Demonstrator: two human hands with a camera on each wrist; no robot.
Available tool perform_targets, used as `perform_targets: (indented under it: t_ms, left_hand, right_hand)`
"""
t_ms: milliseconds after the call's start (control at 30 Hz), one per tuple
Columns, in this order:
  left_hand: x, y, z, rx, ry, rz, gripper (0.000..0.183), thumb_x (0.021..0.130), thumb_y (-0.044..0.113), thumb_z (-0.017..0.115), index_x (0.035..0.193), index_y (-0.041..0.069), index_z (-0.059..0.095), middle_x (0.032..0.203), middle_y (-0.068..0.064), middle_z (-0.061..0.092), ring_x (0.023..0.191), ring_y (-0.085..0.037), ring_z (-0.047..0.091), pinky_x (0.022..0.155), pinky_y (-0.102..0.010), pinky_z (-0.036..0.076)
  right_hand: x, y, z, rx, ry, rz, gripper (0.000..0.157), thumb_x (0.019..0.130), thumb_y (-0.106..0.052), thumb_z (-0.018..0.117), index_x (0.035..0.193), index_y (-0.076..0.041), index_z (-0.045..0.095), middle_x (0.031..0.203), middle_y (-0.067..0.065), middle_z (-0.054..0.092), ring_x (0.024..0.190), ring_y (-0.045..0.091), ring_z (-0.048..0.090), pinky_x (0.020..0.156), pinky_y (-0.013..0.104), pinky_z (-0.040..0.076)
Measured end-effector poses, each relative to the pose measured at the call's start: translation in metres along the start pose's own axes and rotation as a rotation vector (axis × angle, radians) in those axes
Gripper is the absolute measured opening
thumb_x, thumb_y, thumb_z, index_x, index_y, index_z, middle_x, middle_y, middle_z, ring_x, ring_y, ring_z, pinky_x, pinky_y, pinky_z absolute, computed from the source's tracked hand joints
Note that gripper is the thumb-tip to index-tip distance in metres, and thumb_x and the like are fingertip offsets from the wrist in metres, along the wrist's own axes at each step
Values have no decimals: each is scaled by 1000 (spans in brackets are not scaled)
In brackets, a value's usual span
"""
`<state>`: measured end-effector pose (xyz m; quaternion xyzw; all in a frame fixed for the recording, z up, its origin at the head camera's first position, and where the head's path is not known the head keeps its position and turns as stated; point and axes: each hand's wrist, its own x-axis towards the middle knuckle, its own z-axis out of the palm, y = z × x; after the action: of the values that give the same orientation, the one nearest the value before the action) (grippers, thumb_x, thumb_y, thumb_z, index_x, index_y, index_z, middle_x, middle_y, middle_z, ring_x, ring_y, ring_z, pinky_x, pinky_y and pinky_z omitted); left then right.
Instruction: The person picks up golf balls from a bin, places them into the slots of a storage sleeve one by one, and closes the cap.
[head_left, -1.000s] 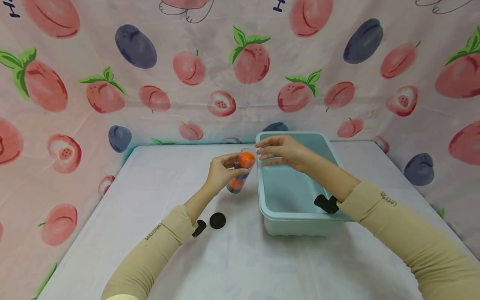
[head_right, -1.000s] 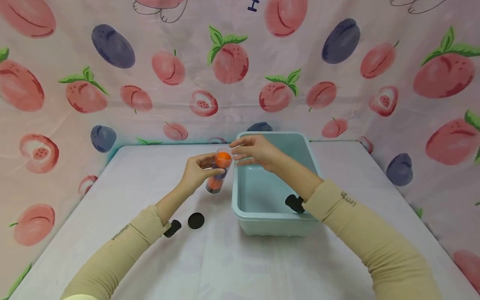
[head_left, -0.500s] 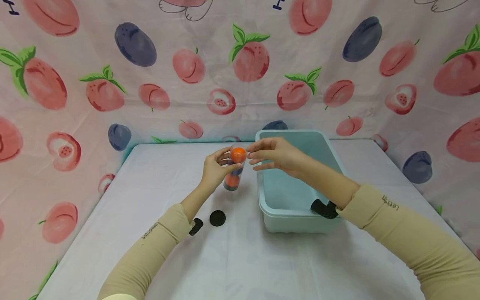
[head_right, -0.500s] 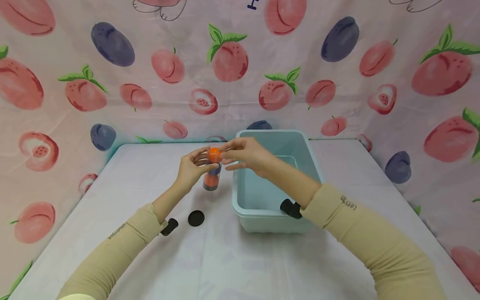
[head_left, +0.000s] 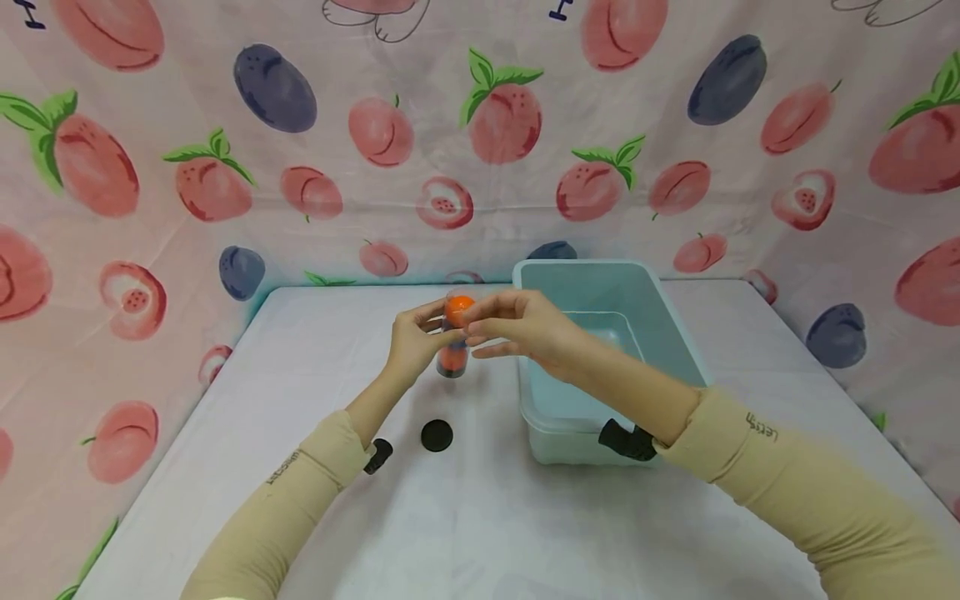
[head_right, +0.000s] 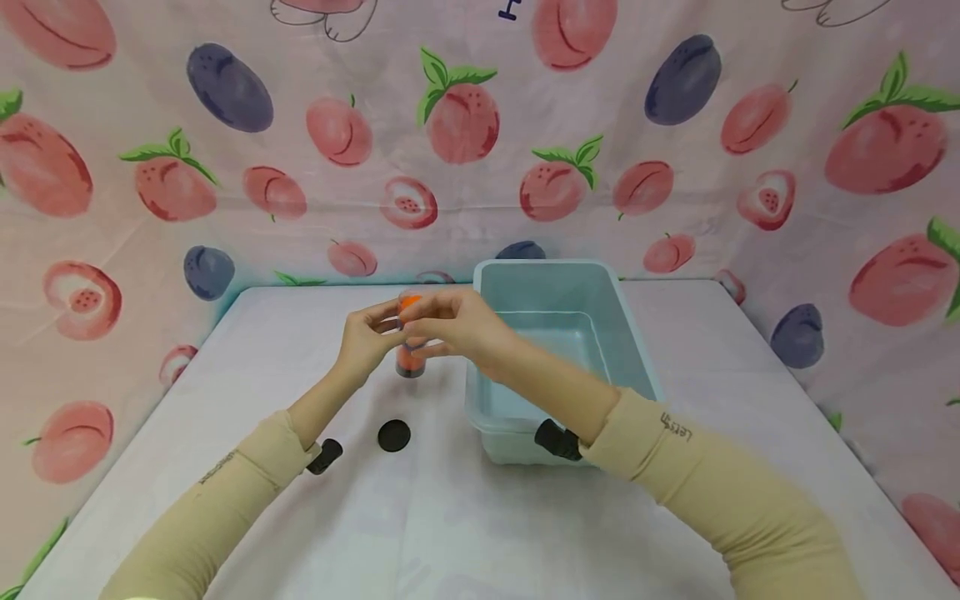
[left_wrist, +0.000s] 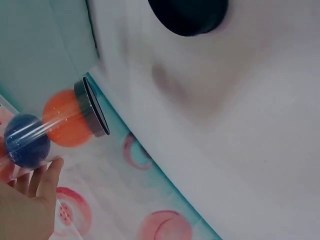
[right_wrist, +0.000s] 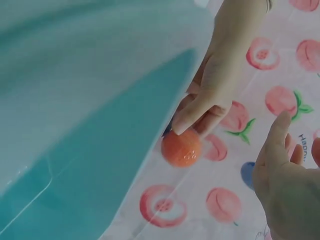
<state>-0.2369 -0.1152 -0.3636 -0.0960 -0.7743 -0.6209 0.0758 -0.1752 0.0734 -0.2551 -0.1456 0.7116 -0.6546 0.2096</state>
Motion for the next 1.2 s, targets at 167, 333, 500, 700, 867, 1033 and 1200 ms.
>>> perform_targets:
  t_ms: [167, 333, 500, 700, 867, 1033, 1200]
  left_hand:
    - [-6, 4, -12, 13, 3, -47, 54, 77, 6, 77, 127, 3, 58, 127, -16, 60, 114, -32, 61, 95, -38, 50]
    - [-7, -3, -22, 35, 20, -41, 55, 77, 6, 77, 128, 2, 57, 127, -16, 60, 114, -31, 61, 97, -38, 50]
    - [-9, -4, -32, 47, 46, -43, 56, 77, 4, 76, 129, 2, 57, 126, -18, 60, 113, -32, 61, 96, -37, 50]
    - [-12, -10, -40, 38, 85, -18, 54, 74, 4, 79, 125, 1, 60, 123, -17, 63, 111, -31, 62, 94, -33, 51]
    - [-17, -16, -47, 43, 109, -32, 54, 74, 5, 79, 125, 2, 60, 124, -15, 62, 109, -27, 63, 93, -31, 52]
    - [-21, -19, -54, 43, 128, -51, 55, 74, 4, 79, 126, 3, 60, 124, -16, 62, 97, -10, 65, 88, -23, 53]
    - [-26, -24, -61, 52, 128, -63, 56, 75, 4, 78, 127, 3, 59, 126, -17, 60, 89, 4, 61, 84, -15, 53]
  right_hand:
    - [-1, 7, 15, 6, 35, -38, 28, 90, -3, 59, 116, 9, 57, 102, 9, 66, 86, 15, 64, 87, 40, 55]
    - [-5, 14, 30, 34, 74, -78, 26, 90, -4, 60, 113, 7, 59, 108, 13, 63, 85, 12, 64, 86, 37, 56]
    - [-7, 24, 43, -9, 47, -165, 25, 89, -5, 61, 111, 6, 60, 110, 15, 64, 84, 10, 65, 84, 35, 57]
    - [-3, 49, 57, -238, 49, -362, 18, 87, -6, 64, 105, 0, 64, 107, 13, 66, 89, 17, 63, 81, 29, 56]
    - [-3, 67, 70, -388, 75, -446, 25, 84, -6, 69, 107, -3, 63, 107, 10, 66, 90, 20, 61, 80, 29, 57]
    - [1, 80, 78, -547, 58, -473, 32, 83, -9, 71, 113, -4, 62, 107, 8, 63, 91, 21, 59, 81, 28, 55]
    - [8, 93, 80, -741, -6, -393, 38, 84, -14, 71, 120, -5, 60, 115, 7, 61, 102, 22, 58, 89, 31, 52]
